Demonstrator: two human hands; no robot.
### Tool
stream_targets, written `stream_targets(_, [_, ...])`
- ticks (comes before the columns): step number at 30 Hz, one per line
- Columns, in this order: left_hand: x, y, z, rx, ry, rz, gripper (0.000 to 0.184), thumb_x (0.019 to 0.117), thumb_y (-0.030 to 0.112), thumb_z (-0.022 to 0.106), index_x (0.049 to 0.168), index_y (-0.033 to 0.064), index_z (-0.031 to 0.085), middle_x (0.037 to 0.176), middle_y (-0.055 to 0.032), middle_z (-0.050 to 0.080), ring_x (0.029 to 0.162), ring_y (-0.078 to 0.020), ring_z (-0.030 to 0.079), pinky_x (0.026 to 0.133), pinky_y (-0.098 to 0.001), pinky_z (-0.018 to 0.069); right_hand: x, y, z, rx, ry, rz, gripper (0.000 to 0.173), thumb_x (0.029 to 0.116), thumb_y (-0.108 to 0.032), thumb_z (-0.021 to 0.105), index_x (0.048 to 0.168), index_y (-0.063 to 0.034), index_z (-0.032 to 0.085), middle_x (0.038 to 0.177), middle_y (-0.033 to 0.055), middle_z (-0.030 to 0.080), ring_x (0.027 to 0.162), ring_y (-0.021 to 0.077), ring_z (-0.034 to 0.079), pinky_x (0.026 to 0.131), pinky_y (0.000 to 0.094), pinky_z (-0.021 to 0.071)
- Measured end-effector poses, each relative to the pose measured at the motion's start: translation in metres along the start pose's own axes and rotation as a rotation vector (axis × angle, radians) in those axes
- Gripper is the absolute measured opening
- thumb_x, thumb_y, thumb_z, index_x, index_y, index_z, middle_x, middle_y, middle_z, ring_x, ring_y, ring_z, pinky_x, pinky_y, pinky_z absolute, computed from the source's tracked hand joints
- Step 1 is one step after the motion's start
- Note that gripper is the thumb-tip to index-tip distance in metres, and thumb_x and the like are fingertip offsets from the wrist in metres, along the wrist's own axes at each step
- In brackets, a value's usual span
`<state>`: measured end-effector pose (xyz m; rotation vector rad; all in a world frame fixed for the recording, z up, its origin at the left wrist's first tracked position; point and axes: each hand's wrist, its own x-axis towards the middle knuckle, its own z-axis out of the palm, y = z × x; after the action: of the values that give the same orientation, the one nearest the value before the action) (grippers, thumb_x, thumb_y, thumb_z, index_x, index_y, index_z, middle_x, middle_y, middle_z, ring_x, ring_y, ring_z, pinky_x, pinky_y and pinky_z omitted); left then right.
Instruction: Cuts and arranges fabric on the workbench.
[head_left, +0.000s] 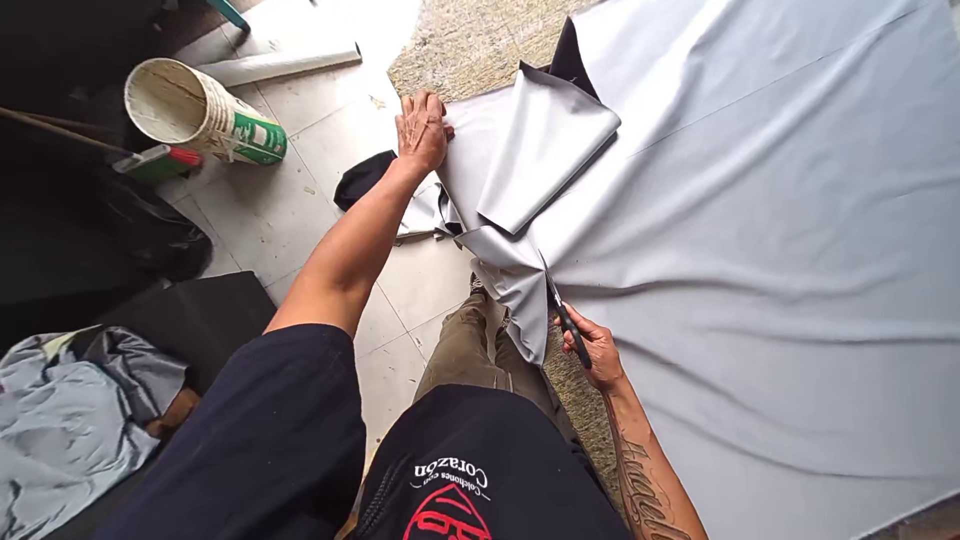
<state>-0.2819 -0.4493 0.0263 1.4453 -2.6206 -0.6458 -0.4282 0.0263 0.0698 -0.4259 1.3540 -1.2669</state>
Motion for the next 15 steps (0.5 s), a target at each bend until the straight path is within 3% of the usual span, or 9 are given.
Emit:
stream_targets(2, [0.008,-0.003,-0.006,-0.016,-0.045,0.003,0.048,0.0977,0.025,0.066,0.137,-0.0008,0.057,0.14,-0.0286,0.055,0.132,-0.0515,0.049,0.098,-0.0679,0.046,0.001,-0.001,0.003,0.001,0.008,0.006,0.051,0.096,-0.006,0.062,0.145,0.0064,0.052,0.118,0.0082,0.07,0.076,0.0075,0.065,0.066,0.0223,0.0569])
stream_targets(5, [0.015,-0.006,-0.001,-0.019,-0.075,0.089,0.029,0.1013,0.019,0.058,0.117,-0.0037,0.066,0.122,-0.0277,0.064,0.124,-0.0472,0.057,0.104,-0.0601,0.0463,0.004,-0.001,0.009,0.001,0.024,0.012,0.051,0.0967,-0.006,0.061,0.145,0.0061,0.052,0.118,0.0082,0.07,0.074,0.0074,0.064,0.065,0.0219,0.0564])
stream_targets(8, [0.017,-0.005,0.002,0.007,-0.08,0.08,0.024,0.1016,0.014,0.054,0.112,-0.0015,0.069,0.121,-0.0248,0.065,0.124,-0.0436,0.058,0.105,-0.0556,0.047,0.005,-0.002,0.016,0.006,0.045,0.015,0.051,0.0964,-0.006,0.061,0.145,0.0063,0.051,0.117,0.0083,0.07,0.073,0.0075,0.064,0.064,0.0221,0.0566])
stream_targets(12, [0.023,-0.004,-0.005,-0.084,-0.078,0.0,0.042,0.0982,0.018,0.064,0.135,0.0002,0.059,0.139,-0.0285,0.055,0.129,-0.0484,0.054,0.101,-0.0648,0.0474,0.006,-0.003,0.021,0.03,0.058,0.018,0.052,0.0968,-0.008,0.06,0.146,0.0058,0.051,0.116,0.0071,0.07,0.073,0.0072,0.064,0.064,0.0221,0.0569])
stream_targets(15, [0.028,-0.003,-0.006,-0.017,-0.117,0.012,0.027,0.0998,0.02,0.061,0.119,0.0017,0.067,0.128,-0.0243,0.062,0.124,-0.0444,0.058,0.101,-0.0613,0.0484,0.005,0.001,0.02,0.046,0.057,0.013,0.051,0.0971,-0.008,0.061,0.146,0.0055,0.052,0.116,0.008,0.07,0.072,0.0078,0.064,0.063,0.0224,0.0567])
